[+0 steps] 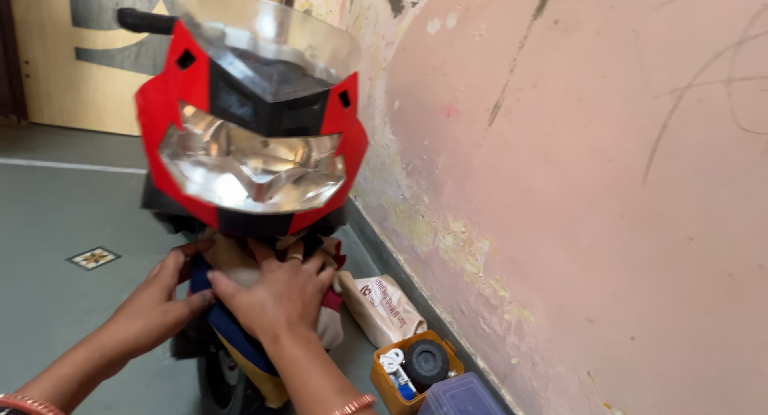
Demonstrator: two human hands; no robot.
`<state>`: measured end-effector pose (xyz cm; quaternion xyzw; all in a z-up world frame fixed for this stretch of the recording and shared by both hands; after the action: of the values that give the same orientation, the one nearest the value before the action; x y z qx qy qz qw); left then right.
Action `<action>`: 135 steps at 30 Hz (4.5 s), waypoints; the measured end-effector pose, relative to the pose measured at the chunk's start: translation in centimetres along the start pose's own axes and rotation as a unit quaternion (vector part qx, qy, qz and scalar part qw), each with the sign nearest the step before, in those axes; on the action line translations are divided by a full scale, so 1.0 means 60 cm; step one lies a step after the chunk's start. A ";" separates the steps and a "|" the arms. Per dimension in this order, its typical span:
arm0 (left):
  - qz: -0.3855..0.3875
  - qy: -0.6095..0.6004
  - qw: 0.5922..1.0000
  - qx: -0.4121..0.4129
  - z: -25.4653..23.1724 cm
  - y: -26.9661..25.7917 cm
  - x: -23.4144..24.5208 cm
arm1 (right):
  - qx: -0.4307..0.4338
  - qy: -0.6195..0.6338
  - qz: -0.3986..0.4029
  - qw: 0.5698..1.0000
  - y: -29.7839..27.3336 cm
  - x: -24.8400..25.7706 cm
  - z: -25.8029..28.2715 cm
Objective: The person wipes a red motorcycle and a bicycle with a cloth. They clean the motorcycle's seat, rear, and front sections, then move to the bicycle and wipe its frame and handlebars.
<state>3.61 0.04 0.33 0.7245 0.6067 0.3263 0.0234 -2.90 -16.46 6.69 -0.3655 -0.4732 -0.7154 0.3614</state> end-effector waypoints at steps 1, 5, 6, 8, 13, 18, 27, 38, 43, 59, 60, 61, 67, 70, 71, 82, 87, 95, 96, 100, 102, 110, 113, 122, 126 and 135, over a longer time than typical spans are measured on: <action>0.001 -0.006 1.000 -0.016 0.000 -0.005 0.002 | 0.025 0.033 -0.038 0.998 -0.013 -0.002 -0.001; 0.002 0.001 1.000 0.005 0.011 -0.013 -0.006 | 0.107 0.103 -0.141 0.979 -0.060 -0.004 -0.012; 0.001 0.010 0.999 0.032 0.020 -0.015 -0.010 | 0.123 0.106 -0.154 0.975 -0.071 -0.004 -0.015; 0.001 0.013 1.000 0.026 0.031 -0.019 -0.016 | 0.160 0.083 -0.173 0.968 -0.093 -0.006 -0.015; -0.005 -0.036 0.999 -0.030 0.072 -0.033 -0.012 | 0.284 0.044 -0.185 0.940 -0.148 -0.018 -0.016; -0.037 -0.050 0.996 0.056 0.139 -0.079 -0.001 | 0.410 -0.010 -0.137 0.902 -0.160 -0.045 0.021; 0.007 -0.229 0.971 0.072 0.292 -0.182 -0.055 | 0.455 -0.297 -0.094 0.834 -0.081 -0.214 0.137; 0.078 -0.075 0.981 0.158 0.379 -0.142 -0.049 | 0.420 -0.434 0.204 0.770 -0.044 -0.309 0.205; 0.128 -0.035 0.976 0.171 0.328 -0.142 -0.027 | 0.506 -0.265 0.100 0.814 -0.093 -0.232 0.152; 0.102 -0.055 0.991 -0.070 0.208 -0.209 -0.078 | 0.331 -0.239 0.104 0.907 -0.212 -0.179 0.000; 0.092 -0.064 0.990 -0.079 0.200 -0.209 -0.086 | 0.349 -0.251 0.098 0.898 -0.210 -0.197 0.002; 0.106 -0.055 0.992 -0.042 0.199 -0.211 -0.100 | 0.363 -0.282 0.111 0.881 -0.211 -0.222 0.003; 0.184 0.060 0.974 0.120 0.192 -0.226 -0.134 | 0.420 -0.346 0.201 0.815 -0.212 -0.318 0.000; 0.201 0.033 0.968 0.147 0.169 -0.236 -0.136 | 0.451 -0.293 0.146 0.830 -0.223 -0.292 -0.011; 0.209 0.023 0.964 0.162 0.157 -0.228 -0.137 | 0.455 -0.272 0.125 0.839 -0.220 -0.273 -0.017; 0.251 0.115 0.950 0.148 -0.052 -0.171 -0.072 | 0.576 -0.153 -0.054 0.801 -0.181 -0.037 -0.019; 0.242 0.078 0.956 0.146 -0.144 -0.148 -0.024 | 0.557 -0.017 -0.117 0.822 -0.171 0.085 -0.004; 0.065 0.089 0.992 -0.063 -0.345 -0.022 0.064 | 0.437 0.094 -0.229 0.865 -0.066 0.316 0.013; 0.051 0.104 0.989 -0.095 -0.375 -0.015 0.076 | 0.418 0.102 -0.227 0.874 -0.056 0.342 0.019; 0.052 0.173 0.969 -0.169 -0.492 0.002 0.115 | 0.350 0.149 -0.188 0.905 -0.036 0.437 0.047; 0.042 0.134 0.970 -0.196 -0.541 -0.008 0.140 | 0.338 0.181 -0.172 0.907 -0.043 0.477 0.068; 0.055 0.287 0.941 -0.171 -0.710 -0.080 0.251 | 0.247 0.232 -0.106 0.935 -0.083 0.618 0.121; 0.081 0.317 0.932 -0.158 -0.763 -0.102 0.285 | 0.223 0.283 -0.067 0.930 -0.094 0.658 0.137; 0.145 0.372 0.910 -0.115 -0.867 -0.093 0.369 | 0.226 0.338 -0.070 0.911 -0.086 0.748 0.188; 0.124 0.345 0.922 -0.123 -0.864 -0.087 0.383 | 0.234 0.341 -0.068 0.908 -0.068 0.758 0.206; 0.091 0.396 0.909 -0.090 -0.824 -0.121 0.432 | 0.296 0.360 -0.021 0.885 -0.038 0.720 0.253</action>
<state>-26.14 7.23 47.55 0.5826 0.4655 0.6403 -0.1841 -22.51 -8.91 47.45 0.0512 -0.5085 -0.6317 0.5829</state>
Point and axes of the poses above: each hand's wrist, its own y-axis towards the middle knuckle, its own x-axis out of the back of the hand, z = x × y, the point moved 5 cm from there along y, towards the middle knuckle, and after that the axes turned 10 degrees about -x, right-handed, at the moved point
